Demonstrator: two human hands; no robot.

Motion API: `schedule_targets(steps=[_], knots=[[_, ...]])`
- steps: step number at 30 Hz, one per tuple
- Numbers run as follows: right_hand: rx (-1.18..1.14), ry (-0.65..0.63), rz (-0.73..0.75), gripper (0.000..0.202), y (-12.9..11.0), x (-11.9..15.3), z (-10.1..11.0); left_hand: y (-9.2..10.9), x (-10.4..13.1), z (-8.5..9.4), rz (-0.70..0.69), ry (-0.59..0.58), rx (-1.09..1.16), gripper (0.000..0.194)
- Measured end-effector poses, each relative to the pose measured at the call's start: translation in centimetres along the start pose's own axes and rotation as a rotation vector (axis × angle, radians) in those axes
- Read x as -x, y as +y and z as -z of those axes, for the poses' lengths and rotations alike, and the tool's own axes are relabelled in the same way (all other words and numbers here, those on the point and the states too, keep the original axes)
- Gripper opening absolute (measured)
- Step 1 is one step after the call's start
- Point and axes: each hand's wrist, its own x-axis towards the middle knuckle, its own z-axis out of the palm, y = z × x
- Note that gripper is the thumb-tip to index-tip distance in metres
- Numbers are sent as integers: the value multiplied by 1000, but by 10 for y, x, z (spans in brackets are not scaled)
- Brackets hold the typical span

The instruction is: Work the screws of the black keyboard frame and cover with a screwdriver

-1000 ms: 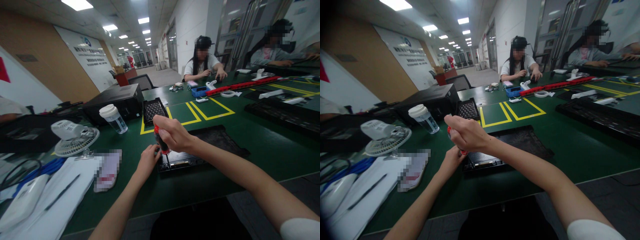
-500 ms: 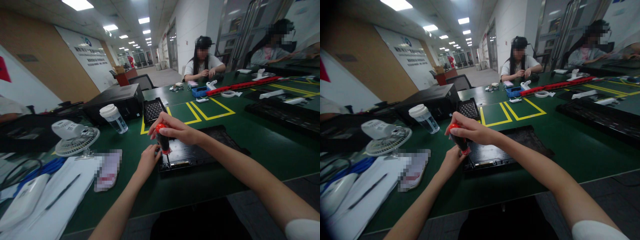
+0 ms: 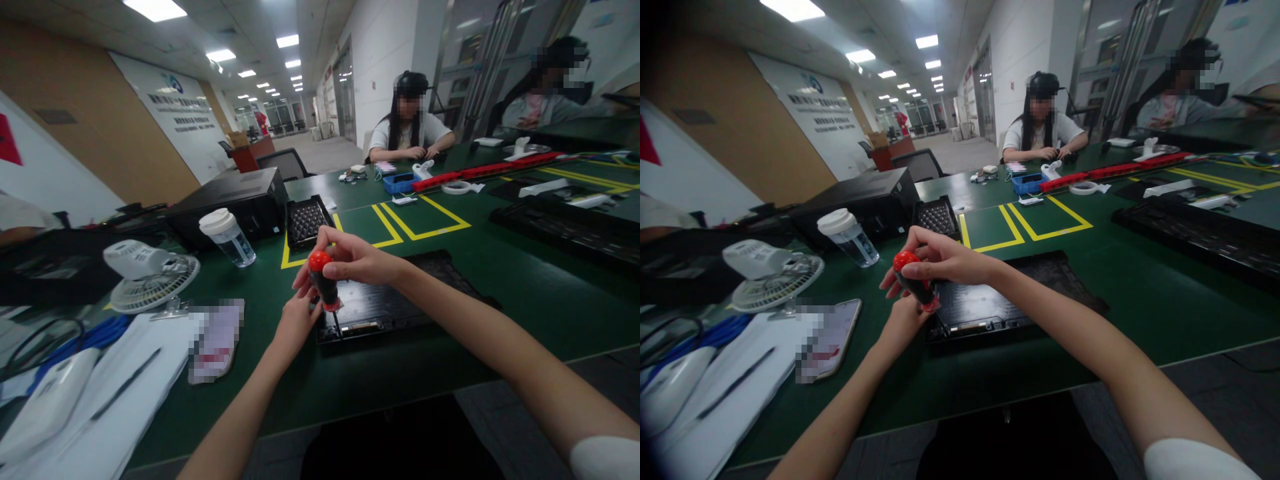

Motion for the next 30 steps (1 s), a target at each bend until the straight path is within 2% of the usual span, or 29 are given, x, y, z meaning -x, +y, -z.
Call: schedule_targets(steps=[3, 8, 17, 26, 30], knots=[[36, 8, 27, 26, 1, -1, 3, -2, 0, -2, -18, 22, -2, 18], [142, 17, 43, 40, 4, -2, 8, -3, 1, -5, -33, 65, -6, 13], [187, 103, 82, 29, 8, -1, 9, -5, 1, -6, -39, 44, -52, 14], [296, 220, 117, 32, 8, 1, 3, -9, 1, -9, -37, 41, -37, 16], [345, 229, 156, 33, 10, 0, 0, -8, 1, -9, -39, 34, -31, 17]])
